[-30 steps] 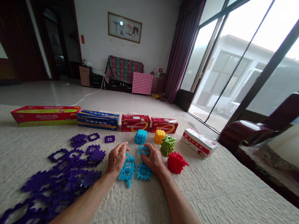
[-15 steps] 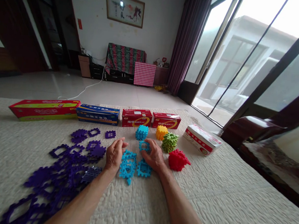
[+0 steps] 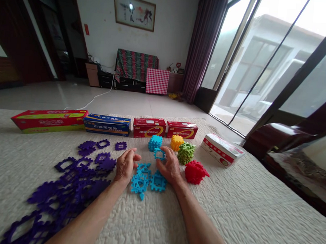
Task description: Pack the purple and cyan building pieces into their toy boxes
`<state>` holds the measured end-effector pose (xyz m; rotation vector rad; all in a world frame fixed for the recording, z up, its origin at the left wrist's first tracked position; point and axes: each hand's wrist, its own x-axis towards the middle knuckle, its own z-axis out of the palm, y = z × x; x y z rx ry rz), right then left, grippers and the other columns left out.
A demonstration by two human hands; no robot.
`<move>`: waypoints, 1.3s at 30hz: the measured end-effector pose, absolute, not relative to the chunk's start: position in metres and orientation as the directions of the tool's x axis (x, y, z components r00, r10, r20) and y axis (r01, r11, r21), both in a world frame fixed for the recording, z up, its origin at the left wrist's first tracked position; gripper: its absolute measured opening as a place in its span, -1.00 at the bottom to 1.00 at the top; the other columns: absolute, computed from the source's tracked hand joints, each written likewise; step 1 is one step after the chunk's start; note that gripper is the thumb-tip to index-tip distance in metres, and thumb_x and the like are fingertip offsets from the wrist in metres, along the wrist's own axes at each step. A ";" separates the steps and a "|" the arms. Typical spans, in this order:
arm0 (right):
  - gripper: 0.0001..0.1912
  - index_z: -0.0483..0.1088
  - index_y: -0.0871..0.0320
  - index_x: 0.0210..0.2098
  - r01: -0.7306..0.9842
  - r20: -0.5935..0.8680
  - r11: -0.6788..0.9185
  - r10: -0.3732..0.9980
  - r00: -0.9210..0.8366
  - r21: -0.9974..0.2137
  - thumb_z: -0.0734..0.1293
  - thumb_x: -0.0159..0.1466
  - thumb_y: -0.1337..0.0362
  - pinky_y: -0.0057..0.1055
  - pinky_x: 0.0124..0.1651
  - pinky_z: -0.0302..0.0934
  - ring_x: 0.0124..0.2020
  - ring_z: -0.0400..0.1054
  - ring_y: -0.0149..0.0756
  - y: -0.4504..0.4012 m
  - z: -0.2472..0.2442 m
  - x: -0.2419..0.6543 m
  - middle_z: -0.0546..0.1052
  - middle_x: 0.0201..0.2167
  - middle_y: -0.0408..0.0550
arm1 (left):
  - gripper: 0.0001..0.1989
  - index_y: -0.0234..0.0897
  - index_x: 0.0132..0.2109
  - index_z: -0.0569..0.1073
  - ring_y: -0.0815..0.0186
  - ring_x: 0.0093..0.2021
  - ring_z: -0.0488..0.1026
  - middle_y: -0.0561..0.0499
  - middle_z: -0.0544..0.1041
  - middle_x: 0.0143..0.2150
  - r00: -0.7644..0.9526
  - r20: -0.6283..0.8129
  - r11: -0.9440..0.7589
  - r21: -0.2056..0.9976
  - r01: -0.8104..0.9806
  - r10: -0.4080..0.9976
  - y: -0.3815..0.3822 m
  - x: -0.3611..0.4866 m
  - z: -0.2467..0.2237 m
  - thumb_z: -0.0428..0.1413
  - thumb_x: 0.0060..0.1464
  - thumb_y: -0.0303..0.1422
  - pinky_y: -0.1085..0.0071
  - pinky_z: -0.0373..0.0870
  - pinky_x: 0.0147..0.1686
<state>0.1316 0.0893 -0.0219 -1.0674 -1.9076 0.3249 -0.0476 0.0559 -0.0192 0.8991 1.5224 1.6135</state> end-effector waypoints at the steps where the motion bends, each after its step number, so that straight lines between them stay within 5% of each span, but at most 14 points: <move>1: -0.56 0.31 0.12 0.01 0.543 0.596 0.600 0.775 -0.210 -0.588 0.30 0.12 0.28 -0.23 -0.04 0.32 0.02 0.34 -0.13 0.089 -0.022 0.132 0.41 0.04 0.09 | -0.58 -0.32 -0.08 0.49 0.32 -0.52 0.45 -0.01 0.54 -0.45 -0.491 0.012 -0.033 0.999 -0.034 0.871 0.056 -0.047 -0.019 -0.08 0.07 -0.17 0.45 0.36 -0.55; 13: -0.59 0.34 0.14 -0.04 0.655 0.697 0.563 0.713 -0.077 -0.504 0.33 0.10 0.26 -0.15 0.03 0.27 -0.04 0.36 -0.10 0.133 0.000 0.109 0.45 -0.06 0.10 | -0.57 -0.30 -0.10 0.52 0.26 -0.45 0.48 -0.02 0.56 -0.45 -0.494 0.078 -0.051 0.996 0.067 0.866 0.057 -0.049 -0.024 -0.10 0.12 -0.14 0.37 0.39 -0.37; 23: -0.57 0.36 0.13 -0.05 0.655 0.622 0.585 0.753 -0.218 -0.479 0.28 0.05 0.33 -0.16 0.03 0.26 -0.06 0.37 -0.12 0.162 0.016 0.102 0.47 -0.10 0.06 | -0.57 -0.30 -0.12 0.53 0.24 -0.43 0.48 -0.04 0.54 -0.47 -0.495 0.067 -0.066 0.998 0.021 0.866 0.058 -0.048 -0.026 -0.06 0.10 -0.11 0.37 0.38 -0.38; 29: -0.63 0.36 0.11 -0.06 0.597 0.705 0.661 0.676 -0.213 -0.454 0.26 0.11 0.38 -0.22 0.08 0.21 0.01 0.33 -0.17 0.125 0.017 0.101 0.44 -0.05 0.05 | -0.59 -0.29 -0.13 0.52 0.24 -0.42 0.48 -0.03 0.54 -0.46 -0.496 0.022 -0.031 0.999 -0.009 0.868 0.058 -0.049 -0.025 -0.06 0.10 -0.13 0.37 0.37 -0.38; 36: -0.64 0.45 0.15 -0.16 0.587 0.267 0.603 0.784 -0.560 -0.540 0.27 0.05 0.47 -0.39 -0.18 0.28 -0.27 0.40 -0.30 0.079 0.012 0.109 0.50 -0.21 -0.03 | -0.59 -0.30 -0.06 0.49 0.30 -0.48 0.43 -0.01 0.53 -0.42 -0.554 0.003 -0.063 0.994 -0.090 0.833 0.058 -0.050 -0.024 -0.05 0.08 -0.16 0.40 0.37 -0.45; 39: -0.59 0.45 0.14 -0.12 0.591 0.223 0.600 0.778 -0.587 -0.539 0.26 0.04 0.50 -0.40 -0.14 0.27 -0.23 0.40 -0.31 0.081 0.011 0.109 0.50 -0.18 -0.03 | -0.59 -0.31 -0.06 0.48 0.33 -0.52 0.40 0.00 0.52 -0.42 -0.560 -0.015 -0.061 0.991 -0.116 0.829 0.059 -0.050 -0.023 -0.05 0.08 -0.17 0.42 0.36 -0.47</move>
